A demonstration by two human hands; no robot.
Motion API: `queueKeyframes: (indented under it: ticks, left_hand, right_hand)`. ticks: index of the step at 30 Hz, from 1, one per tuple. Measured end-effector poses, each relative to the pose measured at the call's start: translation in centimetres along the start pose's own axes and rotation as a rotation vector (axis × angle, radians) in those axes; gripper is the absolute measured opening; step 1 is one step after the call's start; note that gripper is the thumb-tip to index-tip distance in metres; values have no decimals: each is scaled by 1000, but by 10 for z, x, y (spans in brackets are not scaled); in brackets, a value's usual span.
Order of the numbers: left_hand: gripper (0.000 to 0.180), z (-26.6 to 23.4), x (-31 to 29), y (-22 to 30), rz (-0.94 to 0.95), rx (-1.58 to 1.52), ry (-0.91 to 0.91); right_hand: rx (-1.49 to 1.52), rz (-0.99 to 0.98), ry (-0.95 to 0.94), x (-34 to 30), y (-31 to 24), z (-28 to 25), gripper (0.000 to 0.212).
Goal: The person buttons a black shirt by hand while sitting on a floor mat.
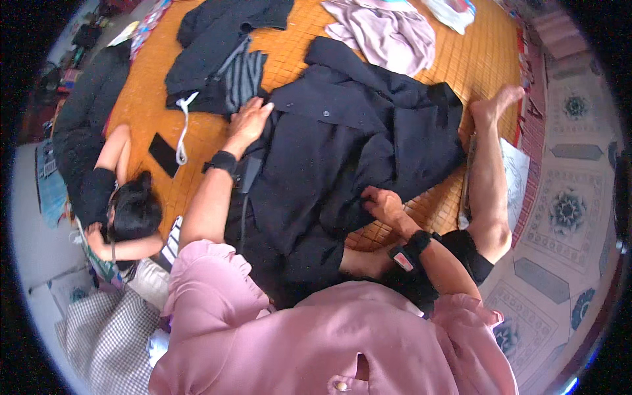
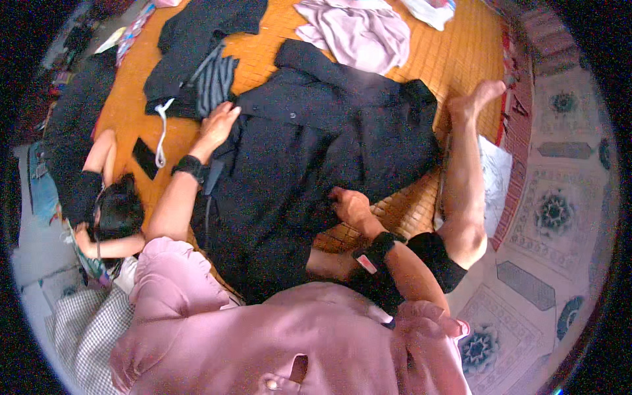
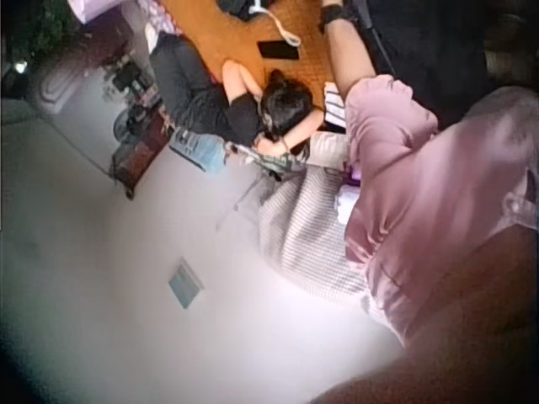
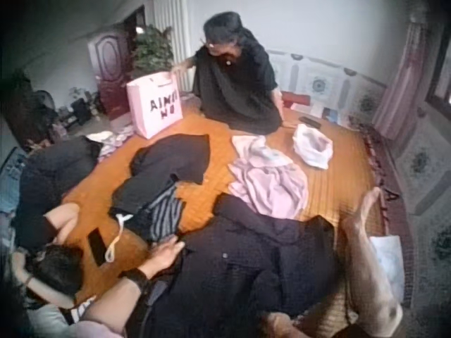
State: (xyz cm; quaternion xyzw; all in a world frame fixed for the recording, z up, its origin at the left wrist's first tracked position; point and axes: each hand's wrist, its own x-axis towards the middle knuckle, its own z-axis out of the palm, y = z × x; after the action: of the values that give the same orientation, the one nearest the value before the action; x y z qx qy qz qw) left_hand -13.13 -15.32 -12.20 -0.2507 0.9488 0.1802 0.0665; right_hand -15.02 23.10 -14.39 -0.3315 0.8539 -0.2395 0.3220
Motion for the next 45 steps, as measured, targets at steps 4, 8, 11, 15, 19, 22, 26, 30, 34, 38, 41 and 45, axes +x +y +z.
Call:
queueKeyframes:
  ticks: [4, 8, 11, 15, 19, 22, 26, 30, 34, 38, 41, 45]
  left_hand:
    - [55, -6, 12, -19, -45, 135, 7]
    - [58, -22, 10, -44, -232, 306, -25]
    - [58, -25, -6, -80, -463, 314, 32]
    - [52, -14, -43, -96, -372, 164, 199]
    - [46, -12, -106, -109, -544, -426, -78]
    - [56, -27, -156, -32, -611, -1084, -320]
    - [60, -33, -183, -17, -456, -933, -245]
    - [39, -35, -171, -4, -288, -370, -352]
    - [29, -17, -173, 10, -105, -423, 37]
    - [17, -52, -183, 15, -392, -919, 382]
    - [15, -68, -209, -19, -512, -921, 428]
    - [23, -39, -249, -38, -241, -452, 588]
  right_hand:
    - [-78, 45, -17, -1, 2, -2, 28]
    - [-45, 17, 42, -6, 7, 2, 27]
    - [-49, 21, 11, -5, -2, -3, 26]
    - [-92, -29, 83, -6, 8, 4, 25]
    - [-11, -40, 36, 0, 8, 8, 23]
    - [26, 52, 18, -2, 19, 7, 23]
    - [-54, -32, 49, -8, -1, -2, 26]
    - [-29, -57, 16, -12, 5, 4, 28]
    - [-47, -143, 22, -26, 15, 8, 28]
    - [-123, -114, -141, -55, 21, -19, 26]
    - [-223, -359, -368, -69, 6, -26, 28]
    - [-37, -202, -331, -57, -27, -55, 36]
